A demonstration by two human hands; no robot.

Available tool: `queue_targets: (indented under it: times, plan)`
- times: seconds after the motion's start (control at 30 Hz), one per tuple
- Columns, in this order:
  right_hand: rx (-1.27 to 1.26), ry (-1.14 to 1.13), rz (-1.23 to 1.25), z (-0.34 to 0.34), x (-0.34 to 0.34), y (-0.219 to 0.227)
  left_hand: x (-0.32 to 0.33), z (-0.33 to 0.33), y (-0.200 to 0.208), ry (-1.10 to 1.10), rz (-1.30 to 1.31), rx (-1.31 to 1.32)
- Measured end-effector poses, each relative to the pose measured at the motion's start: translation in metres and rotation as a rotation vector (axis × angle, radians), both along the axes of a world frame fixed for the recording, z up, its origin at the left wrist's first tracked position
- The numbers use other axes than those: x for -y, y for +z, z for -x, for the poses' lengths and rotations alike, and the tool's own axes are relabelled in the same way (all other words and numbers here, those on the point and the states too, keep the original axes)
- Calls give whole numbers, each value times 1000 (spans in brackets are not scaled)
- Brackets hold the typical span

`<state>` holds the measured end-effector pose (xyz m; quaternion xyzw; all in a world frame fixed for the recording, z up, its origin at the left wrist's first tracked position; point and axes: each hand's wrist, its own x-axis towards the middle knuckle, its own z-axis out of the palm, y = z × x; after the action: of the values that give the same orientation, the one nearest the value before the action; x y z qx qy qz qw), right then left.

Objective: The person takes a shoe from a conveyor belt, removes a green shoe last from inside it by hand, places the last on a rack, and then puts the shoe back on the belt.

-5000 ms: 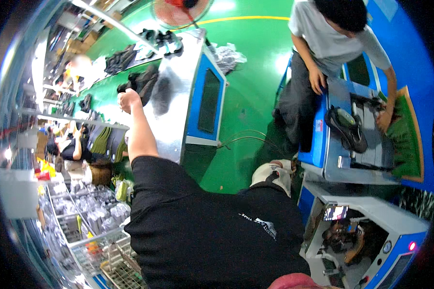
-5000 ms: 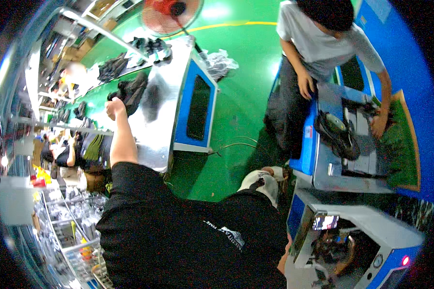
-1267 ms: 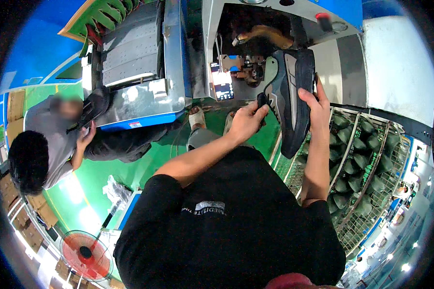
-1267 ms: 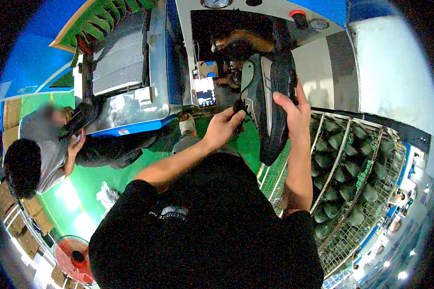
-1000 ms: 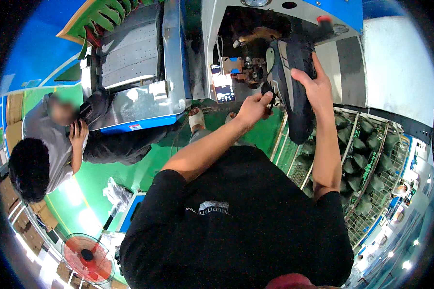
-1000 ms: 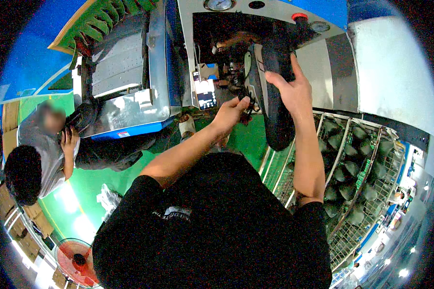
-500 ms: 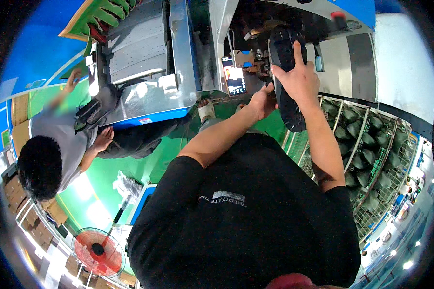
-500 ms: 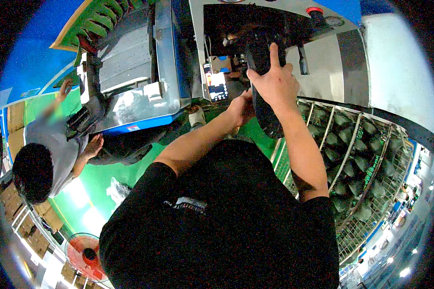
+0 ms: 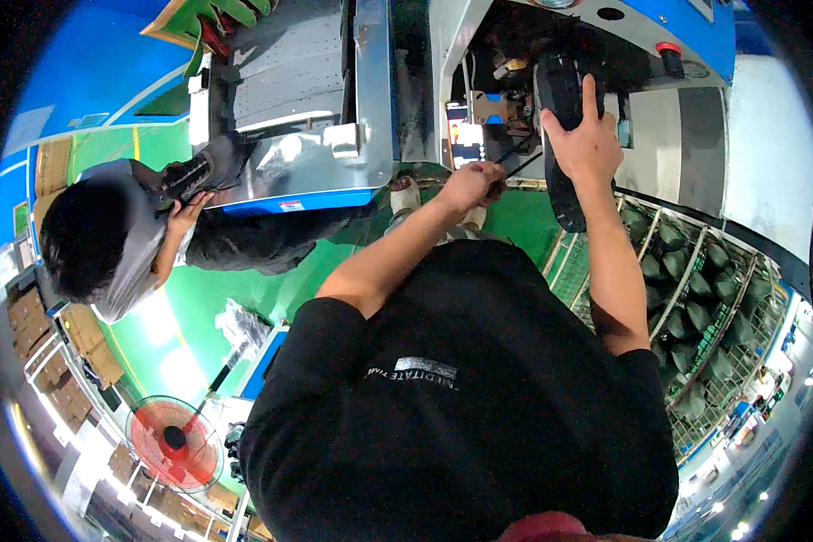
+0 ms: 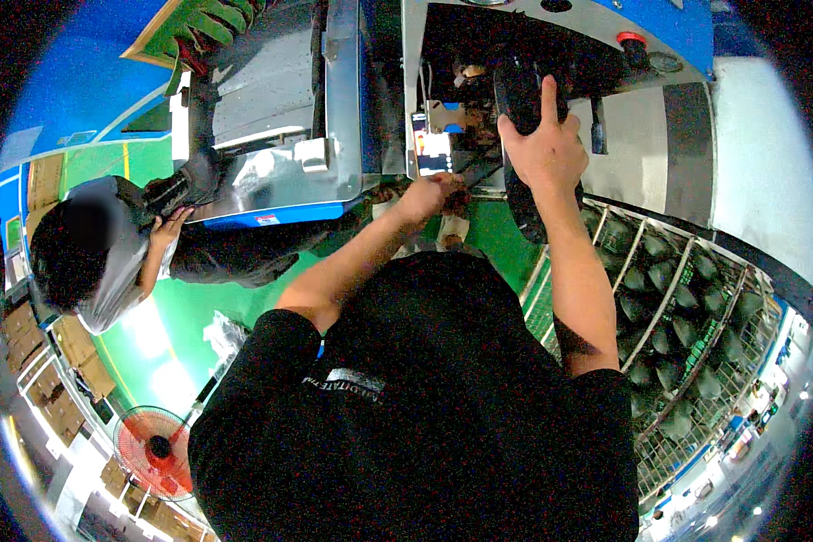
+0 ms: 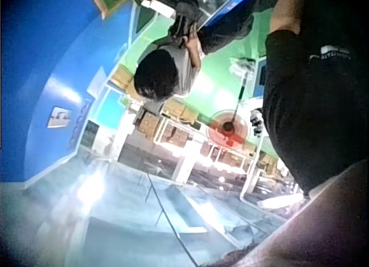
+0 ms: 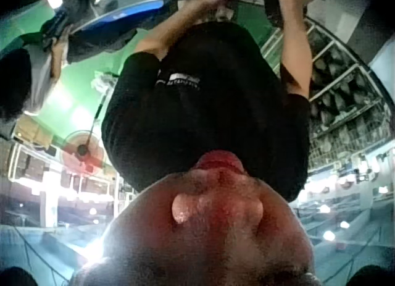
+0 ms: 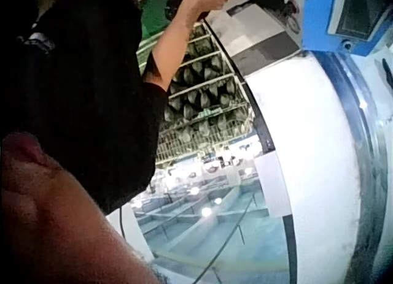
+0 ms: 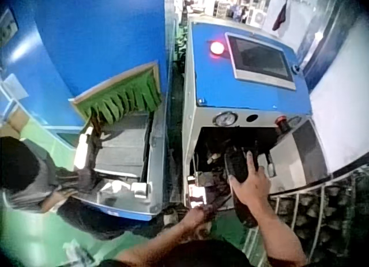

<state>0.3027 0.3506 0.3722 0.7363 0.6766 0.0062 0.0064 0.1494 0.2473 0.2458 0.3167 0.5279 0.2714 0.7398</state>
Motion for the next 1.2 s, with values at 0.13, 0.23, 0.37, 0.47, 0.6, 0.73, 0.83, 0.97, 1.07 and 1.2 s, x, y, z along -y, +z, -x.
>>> queue_targets:
  times: [0.13, 0.23, 0.37, 0.47, 0.6, 0.73, 0.83, 0.97, 1.07, 1.2]
  plan:
    - [-64, 81, -184, -5, 10, -11, 22, -6, 7, 76, 178, 132]
    - [-116, 112, -297, -9, 19, -12, 22, -1, 19, 1, 162, 21]
    - [-152, 136, -381, -17, 40, 0, 27, 7, 6, -26, 46, -19]
    - [-177, 222, -425, -37, 81, 2, 33, 5, 0, 2, 93, 33]
    - [-200, 343, -526, -52, 141, -5, 34, -4, 27, -5, 226, 189]
    - [-197, 417, -534, -65, 186, -15, 30, -8, 72, -66, 266, 432]
    - [-223, 380, -424, -76, 217, -5, 34, -13, 89, -177, 363, 543]
    - [-328, 308, -85, -84, 255, 43, 47, -18, 59, -364, 451, 790]
    - [-469, 382, 79, -78, 259, 77, 55, -12, 59, -475, 425, 704]
    - [-1262, -399, 85, -78, 250, 60, 68, 0, 60, -528, 282, 588]
